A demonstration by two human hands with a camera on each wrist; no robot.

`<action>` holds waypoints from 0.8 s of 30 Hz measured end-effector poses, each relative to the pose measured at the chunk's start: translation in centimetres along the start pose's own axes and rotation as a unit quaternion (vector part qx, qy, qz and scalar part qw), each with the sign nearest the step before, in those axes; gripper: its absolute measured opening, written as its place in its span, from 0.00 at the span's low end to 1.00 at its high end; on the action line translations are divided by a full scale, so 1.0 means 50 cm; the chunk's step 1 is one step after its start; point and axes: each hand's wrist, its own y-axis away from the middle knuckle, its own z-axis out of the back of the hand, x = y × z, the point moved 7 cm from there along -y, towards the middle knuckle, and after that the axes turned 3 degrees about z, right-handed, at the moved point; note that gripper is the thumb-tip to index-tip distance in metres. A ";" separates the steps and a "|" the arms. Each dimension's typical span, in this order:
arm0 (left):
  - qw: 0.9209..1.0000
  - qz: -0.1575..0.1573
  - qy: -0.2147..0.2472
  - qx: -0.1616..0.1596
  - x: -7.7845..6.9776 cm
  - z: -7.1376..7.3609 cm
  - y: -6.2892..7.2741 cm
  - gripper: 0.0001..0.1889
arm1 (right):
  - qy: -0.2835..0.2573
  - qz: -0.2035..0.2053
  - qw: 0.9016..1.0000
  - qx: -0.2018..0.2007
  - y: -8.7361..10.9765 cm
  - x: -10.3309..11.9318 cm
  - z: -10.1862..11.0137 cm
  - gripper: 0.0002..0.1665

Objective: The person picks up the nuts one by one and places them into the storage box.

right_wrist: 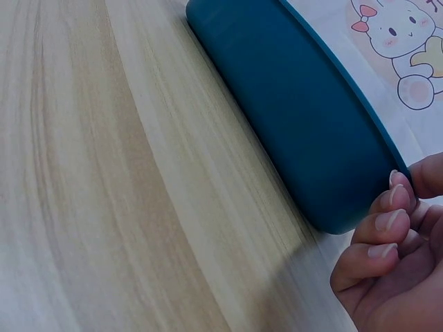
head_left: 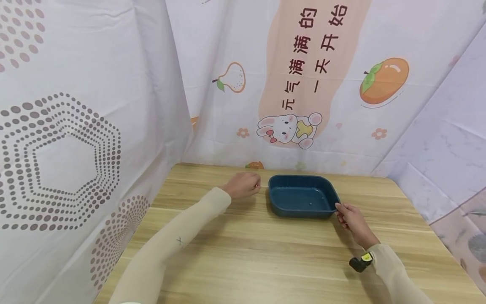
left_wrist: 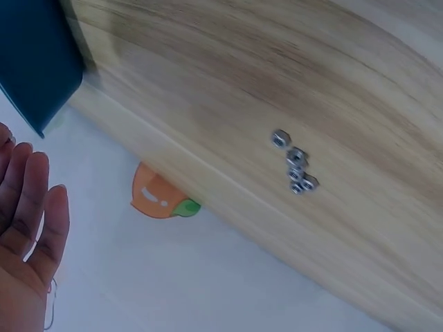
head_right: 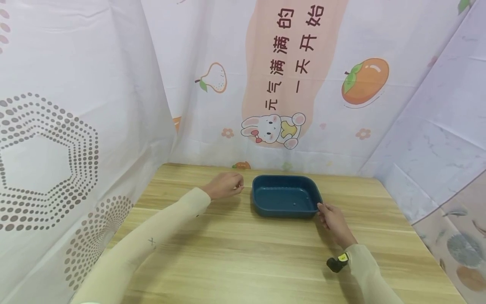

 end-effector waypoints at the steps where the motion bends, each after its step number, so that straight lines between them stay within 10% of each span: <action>1: 1.000 -0.004 0.000 -0.004 -0.003 -0.001 -0.002 0.03 | -0.002 -0.002 1.000 -0.003 0.001 -0.001 0.000 0.27; 24: 1.000 -0.024 0.009 0.008 -0.051 -0.017 -0.037 0.06 | 0.005 0.005 1.000 -0.004 0.007 0.007 -0.005 0.26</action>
